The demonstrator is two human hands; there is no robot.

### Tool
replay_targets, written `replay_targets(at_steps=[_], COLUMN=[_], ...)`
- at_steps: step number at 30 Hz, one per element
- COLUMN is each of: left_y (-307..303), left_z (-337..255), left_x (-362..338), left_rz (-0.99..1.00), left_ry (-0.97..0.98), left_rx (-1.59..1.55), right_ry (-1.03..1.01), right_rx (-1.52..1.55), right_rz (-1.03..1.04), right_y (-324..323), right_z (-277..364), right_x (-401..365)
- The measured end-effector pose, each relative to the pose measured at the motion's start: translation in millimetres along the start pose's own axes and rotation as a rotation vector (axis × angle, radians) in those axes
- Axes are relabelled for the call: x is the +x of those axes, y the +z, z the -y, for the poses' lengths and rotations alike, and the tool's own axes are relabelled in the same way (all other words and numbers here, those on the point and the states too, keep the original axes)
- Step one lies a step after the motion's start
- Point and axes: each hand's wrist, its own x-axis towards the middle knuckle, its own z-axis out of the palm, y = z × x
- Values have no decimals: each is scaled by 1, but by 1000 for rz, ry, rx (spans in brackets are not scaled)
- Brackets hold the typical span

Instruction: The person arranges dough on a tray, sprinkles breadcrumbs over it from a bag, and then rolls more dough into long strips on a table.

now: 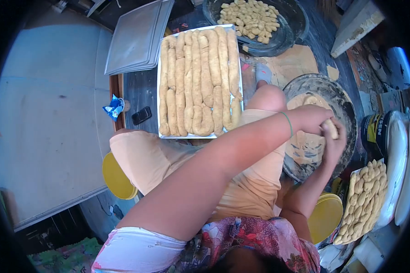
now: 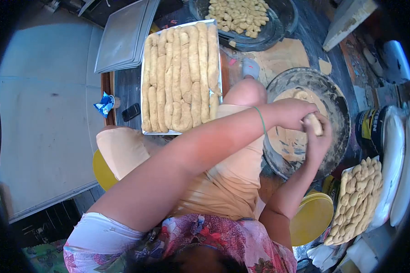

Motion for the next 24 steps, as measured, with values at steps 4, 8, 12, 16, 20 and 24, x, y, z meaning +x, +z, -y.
replay_targets(at_steps=[4, 8, 12, 16, 20, 24], left_y=[8, 6, -14, -15, 9, -6], left_z=[-2, -7, -5, 16, 17, -3], left_x=[6, -2, -6, -9, -4, -14], left_rz=[-109, -181, -437, -464, -189, -349], left_ry=[-103, -120, -155, -187, -155, -72], left_rx=[-202, -268, -483, -413, -158, -273], right_ry=[-355, 6, 243, 248, -107, -220], right_rx=[317, 351, -625, -354, -165, -89], right_rz=[-347, -176, 355, 400, 58, -39], right_y=[24, 40, 47, 28, 45, 73], right_z=[-1, -86, -148, -184, -60, -73], right_x=[6, -2, -36, -43, -20, 12])
